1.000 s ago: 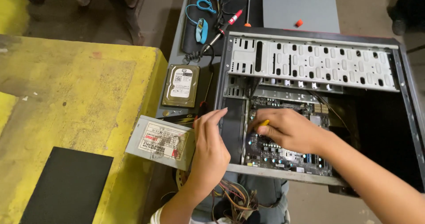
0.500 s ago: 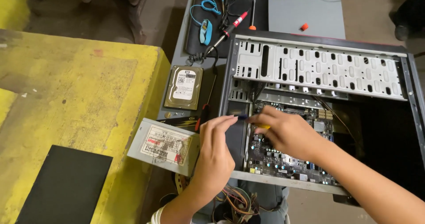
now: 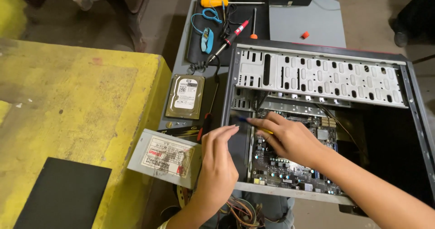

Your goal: Using a screwdriver and a brush to clean and repair the internal components of a desktop computer tower.

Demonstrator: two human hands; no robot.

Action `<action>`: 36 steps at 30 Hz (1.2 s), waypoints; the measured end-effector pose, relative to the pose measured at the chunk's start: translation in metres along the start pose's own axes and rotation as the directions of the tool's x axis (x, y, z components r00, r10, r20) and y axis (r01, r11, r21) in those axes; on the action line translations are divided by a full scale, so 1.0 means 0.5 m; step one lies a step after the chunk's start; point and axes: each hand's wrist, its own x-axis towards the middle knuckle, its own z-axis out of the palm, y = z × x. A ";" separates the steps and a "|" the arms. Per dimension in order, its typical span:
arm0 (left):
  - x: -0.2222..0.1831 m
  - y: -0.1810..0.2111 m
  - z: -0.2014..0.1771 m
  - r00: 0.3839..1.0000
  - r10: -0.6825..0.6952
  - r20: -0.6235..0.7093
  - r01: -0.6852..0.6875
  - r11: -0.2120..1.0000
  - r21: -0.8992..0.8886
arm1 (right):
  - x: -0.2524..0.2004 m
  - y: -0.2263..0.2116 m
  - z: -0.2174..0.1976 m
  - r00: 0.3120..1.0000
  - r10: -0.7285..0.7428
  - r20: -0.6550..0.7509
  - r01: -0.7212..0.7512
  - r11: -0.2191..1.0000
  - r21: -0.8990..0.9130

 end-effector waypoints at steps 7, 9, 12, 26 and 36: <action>-0.004 -0.007 0.003 1.000 0.003 -0.002 -0.003 1.000 0.010 | 0.062 0.052 0.074 0.985 -0.169 0.033 0.165 0.866 -0.471; -0.006 -0.013 0.006 1.000 -0.004 0.002 0.004 1.000 0.007 | 0.095 0.069 0.097 0.986 -0.115 0.124 0.165 0.813 -0.559; -0.014 -0.014 0.007 1.000 -0.027 0.001 0.027 1.000 -0.012 | 0.132 0.094 0.135 0.991 -0.099 0.091 0.133 0.825 -0.549; -0.010 -0.014 0.006 0.998 -0.068 0.010 0.068 0.996 -0.056 | 0.004 -0.018 0.003 0.924 -0.167 0.344 0.101 0.974 0.202; -0.009 -0.012 0.005 0.995 -0.022 -0.094 0.019 0.999 -0.030 | -0.022 -0.008 -0.072 0.931 0.361 0.053 -0.365 0.912 0.190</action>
